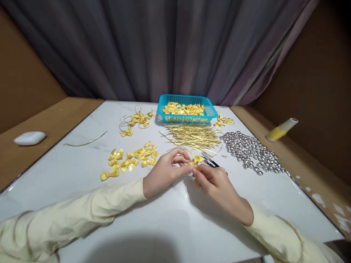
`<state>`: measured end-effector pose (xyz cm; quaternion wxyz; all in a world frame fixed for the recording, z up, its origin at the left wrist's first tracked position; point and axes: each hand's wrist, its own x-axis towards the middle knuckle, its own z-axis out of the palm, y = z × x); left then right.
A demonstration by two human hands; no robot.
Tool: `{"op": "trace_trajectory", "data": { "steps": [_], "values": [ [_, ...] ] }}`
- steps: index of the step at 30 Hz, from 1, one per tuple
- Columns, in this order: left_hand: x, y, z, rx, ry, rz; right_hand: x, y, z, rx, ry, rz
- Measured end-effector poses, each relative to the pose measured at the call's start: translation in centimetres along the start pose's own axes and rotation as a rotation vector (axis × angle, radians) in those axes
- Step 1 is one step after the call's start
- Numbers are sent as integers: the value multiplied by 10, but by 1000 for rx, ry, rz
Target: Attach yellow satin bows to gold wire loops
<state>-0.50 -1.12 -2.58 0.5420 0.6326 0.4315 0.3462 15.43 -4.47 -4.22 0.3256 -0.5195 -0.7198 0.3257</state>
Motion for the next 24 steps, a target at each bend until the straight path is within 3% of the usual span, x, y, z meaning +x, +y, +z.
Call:
{"op": "trace_trajectory", "data": {
  "steps": [5, 10, 20, 24],
  "values": [
    [-3, 2, 2, -91, -9, -142, 0, 1, -1, 52, -19, 65],
    [-4, 0, 5, -176, 19, -186, 0, 1, -1, 124, -41, 89],
    [-2, 2, 8, -17, 118, -24, 0, 2, 1, 257, -111, 133],
    [-1, 3, 7, -19, 139, 36, -2, 1, -3, 229, -53, 110]
  ]
}}
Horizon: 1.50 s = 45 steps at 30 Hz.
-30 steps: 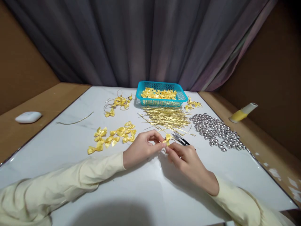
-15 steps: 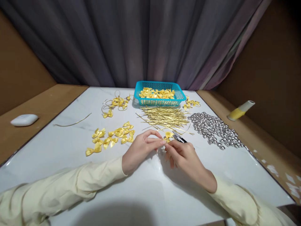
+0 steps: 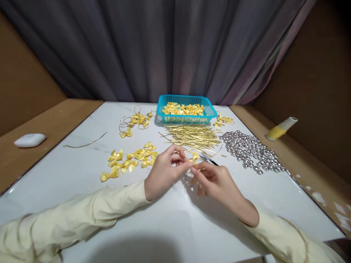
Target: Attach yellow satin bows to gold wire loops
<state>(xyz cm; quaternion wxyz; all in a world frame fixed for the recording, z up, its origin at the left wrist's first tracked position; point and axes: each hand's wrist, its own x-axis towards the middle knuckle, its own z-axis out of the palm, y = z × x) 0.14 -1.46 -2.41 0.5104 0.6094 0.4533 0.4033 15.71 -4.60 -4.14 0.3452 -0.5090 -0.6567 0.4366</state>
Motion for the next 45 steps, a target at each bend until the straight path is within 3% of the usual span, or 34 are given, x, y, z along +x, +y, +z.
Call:
{"op": "trace_trajectory", "data": {
  "steps": [6, 12, 19, 28, 39, 45],
  "values": [
    [3, -3, -3, 76, 20, 55, -2, -3, -6, -113, 195, -60],
    [2, -8, -4, 120, -17, 120, 5, 2, -4, -224, 88, 27],
    [2, -12, -6, 253, -33, 192, 11, 3, -8, 31, -90, 158],
    [4, -12, -8, 326, -19, 228, 10, -2, -20, 15, 104, 23],
    [4, -14, -8, 318, -22, 224, 14, 3, -21, 685, -293, 244],
    [3, -13, -8, 316, -15, 227, 17, 10, -28, 830, -342, 276]
  ]
}}
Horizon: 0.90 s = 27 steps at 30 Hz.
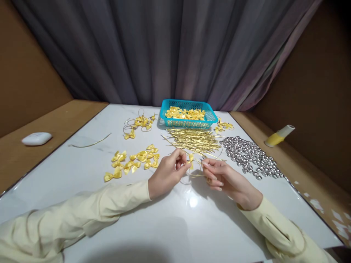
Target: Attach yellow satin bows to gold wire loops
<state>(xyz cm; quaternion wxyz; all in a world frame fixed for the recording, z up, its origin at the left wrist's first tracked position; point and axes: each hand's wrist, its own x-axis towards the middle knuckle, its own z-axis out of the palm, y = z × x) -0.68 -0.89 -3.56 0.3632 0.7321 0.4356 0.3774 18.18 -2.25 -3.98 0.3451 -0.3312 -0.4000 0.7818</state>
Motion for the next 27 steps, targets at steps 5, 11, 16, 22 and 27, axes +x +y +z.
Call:
{"op": "trace_trajectory", "data": {
  "steps": [5, 11, 16, 22, 27],
  "values": [
    [0, -1, -1, 9, -6, 7, -3, -7, -1, -189, 143, -104],
    [0, -1, 0, 11, -10, 8, -8, -18, 4, -495, 294, -114],
    [0, 0, 0, -11, -30, -12, -4, -13, 7, -755, 309, -93],
    [-2, -1, 2, -60, -61, -40, 1, 10, 21, -1171, 409, -243],
    [-4, -1, 3, -65, -85, -47, 2, 17, 24, -1354, 413, -283]
  ]
}}
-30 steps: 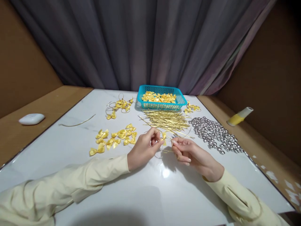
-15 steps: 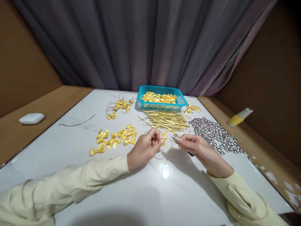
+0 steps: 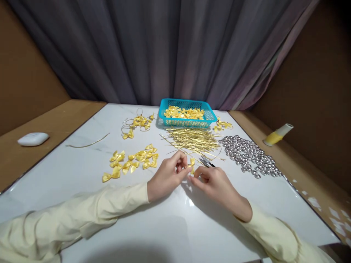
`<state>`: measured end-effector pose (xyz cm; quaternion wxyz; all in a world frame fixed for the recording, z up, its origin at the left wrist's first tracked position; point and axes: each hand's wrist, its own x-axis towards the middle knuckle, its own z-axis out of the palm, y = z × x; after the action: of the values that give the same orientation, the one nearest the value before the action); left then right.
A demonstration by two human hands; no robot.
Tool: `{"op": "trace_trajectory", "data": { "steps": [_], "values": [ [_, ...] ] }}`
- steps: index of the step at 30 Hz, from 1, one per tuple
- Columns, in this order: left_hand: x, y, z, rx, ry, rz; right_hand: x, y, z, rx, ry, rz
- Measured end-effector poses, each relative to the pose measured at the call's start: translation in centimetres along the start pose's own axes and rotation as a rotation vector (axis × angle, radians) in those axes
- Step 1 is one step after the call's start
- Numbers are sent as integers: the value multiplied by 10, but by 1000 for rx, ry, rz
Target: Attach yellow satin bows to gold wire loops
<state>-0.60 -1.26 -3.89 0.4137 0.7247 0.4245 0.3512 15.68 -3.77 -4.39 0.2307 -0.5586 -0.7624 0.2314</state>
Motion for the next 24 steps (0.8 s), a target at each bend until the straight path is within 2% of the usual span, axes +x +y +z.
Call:
{"op": "trace_trajectory", "data": {
  "steps": [9, 15, 24],
  "values": [
    [3, 3, 1, -93, -21, -45, 2, 6, 2, 76, -96, -80],
    [4, 6, -2, -72, -19, -76, 3, 6, -3, 214, -129, -51],
    [3, 10, -3, -146, -1, -177, 5, 7, -7, 259, -123, -19]
  ]
}}
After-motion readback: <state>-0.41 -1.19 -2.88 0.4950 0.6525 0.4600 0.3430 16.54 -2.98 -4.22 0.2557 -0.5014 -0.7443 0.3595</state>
